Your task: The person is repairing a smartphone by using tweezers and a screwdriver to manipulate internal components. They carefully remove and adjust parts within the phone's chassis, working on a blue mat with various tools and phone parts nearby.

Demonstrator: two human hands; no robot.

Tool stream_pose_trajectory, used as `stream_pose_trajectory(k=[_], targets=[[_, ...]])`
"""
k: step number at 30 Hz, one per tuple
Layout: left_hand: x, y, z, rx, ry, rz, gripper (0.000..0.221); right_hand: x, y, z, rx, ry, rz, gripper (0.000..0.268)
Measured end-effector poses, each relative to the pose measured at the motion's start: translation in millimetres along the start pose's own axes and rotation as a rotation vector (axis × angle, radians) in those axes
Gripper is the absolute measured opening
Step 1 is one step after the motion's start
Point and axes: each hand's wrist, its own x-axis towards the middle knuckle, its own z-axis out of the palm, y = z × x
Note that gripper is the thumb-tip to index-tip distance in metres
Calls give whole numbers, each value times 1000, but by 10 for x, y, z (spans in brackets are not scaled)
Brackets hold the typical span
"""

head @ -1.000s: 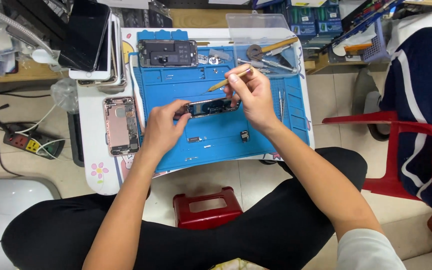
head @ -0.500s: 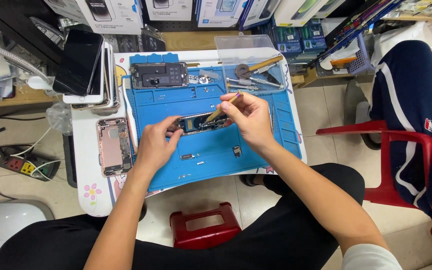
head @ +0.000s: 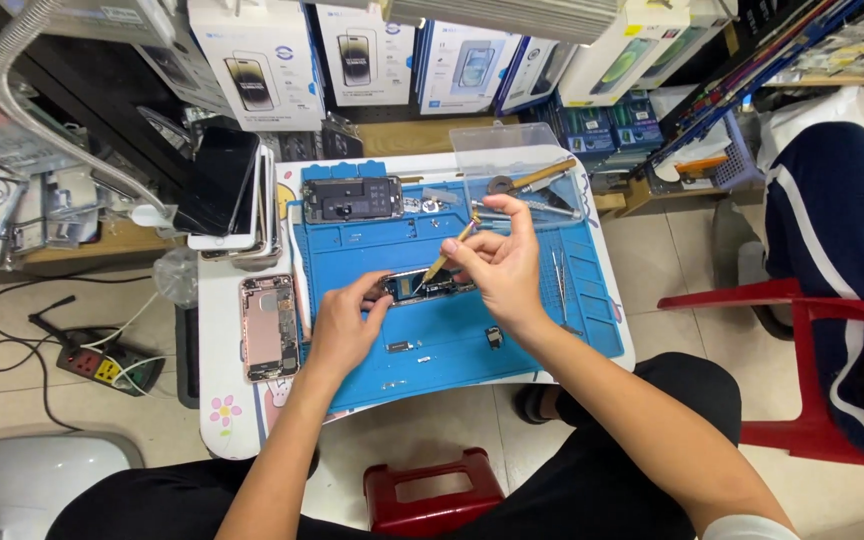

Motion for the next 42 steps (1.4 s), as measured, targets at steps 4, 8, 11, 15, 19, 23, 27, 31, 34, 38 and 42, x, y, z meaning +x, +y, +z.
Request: stream_pose_trajectory(k=[4, 8, 11, 15, 19, 23, 27, 31, 34, 38, 42], targets=[[-42, 64, -26, 15, 11, 2, 38, 15, 47, -4, -20, 2, -43, 54], [-25, 86, -18, 12, 3, -1, 37, 60, 67, -21, -48, 19, -70, 49], [-22, 63, -5, 10, 0, -7, 37, 64, 116, -8, -59, 13, -73, 49], [-11, 64, 9, 5, -5, -19, 38, 92, 152, 14, -73, -7, -95, 51], [-28, 113, -19, 29, -10, -25, 38, 107, 168, 33, -34, -4, -87, 51], [-34, 178, -39, 63, -47, -52, 38, 122, 156, 15, -45, 0, -97, 49], [-52, 207, -46, 68, -68, -75, 38, 123, 155, -5, -43, 8, -99, 48], [-68, 148, -26, 85, -47, -49, 37, 118, 139, 1, -57, 9, -107, 48], [-50, 130, 8, 100, -34, -2, 36, 134, 174, -21, -108, 30, -112, 48], [-79, 117, -4, 117, -19, -23, 35, 123, 245, 17, -105, 30, -145, 49], [-57, 48, 50, 120, -6, 19, 35, 136, 274, -18, -132, 18, -194, 50]])
